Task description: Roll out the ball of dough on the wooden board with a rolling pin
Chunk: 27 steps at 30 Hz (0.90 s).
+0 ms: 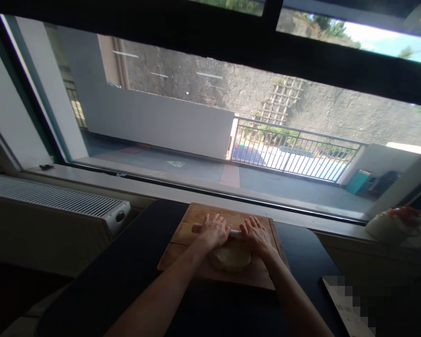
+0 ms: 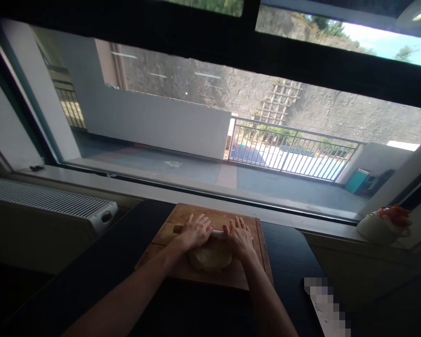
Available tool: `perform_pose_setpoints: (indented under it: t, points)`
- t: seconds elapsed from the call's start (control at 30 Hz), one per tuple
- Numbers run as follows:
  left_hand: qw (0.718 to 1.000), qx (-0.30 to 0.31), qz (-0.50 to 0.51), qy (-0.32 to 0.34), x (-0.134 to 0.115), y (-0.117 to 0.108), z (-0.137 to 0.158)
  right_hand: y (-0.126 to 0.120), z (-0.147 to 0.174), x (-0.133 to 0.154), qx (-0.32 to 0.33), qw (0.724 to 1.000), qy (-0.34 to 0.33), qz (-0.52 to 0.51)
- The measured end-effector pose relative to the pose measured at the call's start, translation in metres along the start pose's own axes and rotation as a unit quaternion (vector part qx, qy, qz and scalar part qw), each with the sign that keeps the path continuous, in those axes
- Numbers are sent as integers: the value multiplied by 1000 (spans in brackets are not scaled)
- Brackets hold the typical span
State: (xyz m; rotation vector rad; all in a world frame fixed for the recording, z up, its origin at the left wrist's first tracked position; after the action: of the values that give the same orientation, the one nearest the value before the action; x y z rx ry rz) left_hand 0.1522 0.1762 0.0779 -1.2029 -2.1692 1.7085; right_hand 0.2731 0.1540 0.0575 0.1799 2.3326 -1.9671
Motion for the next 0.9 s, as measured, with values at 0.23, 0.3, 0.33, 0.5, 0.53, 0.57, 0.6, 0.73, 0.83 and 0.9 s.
perform_pose_setpoints:
  t: [0.23,0.3,0.33,0.5,0.53,0.57,0.6,0.73,0.83,0.9]
  points:
    - [998,30,31,45,-8,0,47,19,125,22,-92,996,11,-11]
    - [998,35,32,42,-8,7,37,17,112,14,-71,997,24,-12]
    - [998,35,30,36,-8,11,27,15,97,6,-54,998,35,-13]
    - [999,25,25,24,-12,20,-18,7,53,-20,-11,995,90,-29]
    - [999,27,28,30,-13,19,-18,8,61,-13,-24,995,90,-30]
    - [998,29,33,37,-12,18,-16,10,74,-3,-45,995,85,-29]
    - [998,32,37,46,-11,16,-11,11,90,9,-73,994,80,-26]
    - [996,45,49,64,-4,15,10,12,135,48,-160,987,14,-20]
    - [996,55,48,57,-8,24,1,14,117,21,-124,991,35,-38]
    - [996,62,46,52,-15,33,-13,16,98,-7,-97,992,73,-44]
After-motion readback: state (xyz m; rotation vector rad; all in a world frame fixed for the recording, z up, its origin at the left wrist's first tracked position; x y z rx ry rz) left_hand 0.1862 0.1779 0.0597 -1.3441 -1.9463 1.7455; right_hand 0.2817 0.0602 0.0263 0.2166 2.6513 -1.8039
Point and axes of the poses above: each hand's wrist, its own z-axis away from the middle knuckle, its own y-axis out of the palm, x = y × z, the point moved 10 cm from there along -z, towards the middle knuckle, and after that the axes turned 12 degrees about z, right-handed, at the moved point
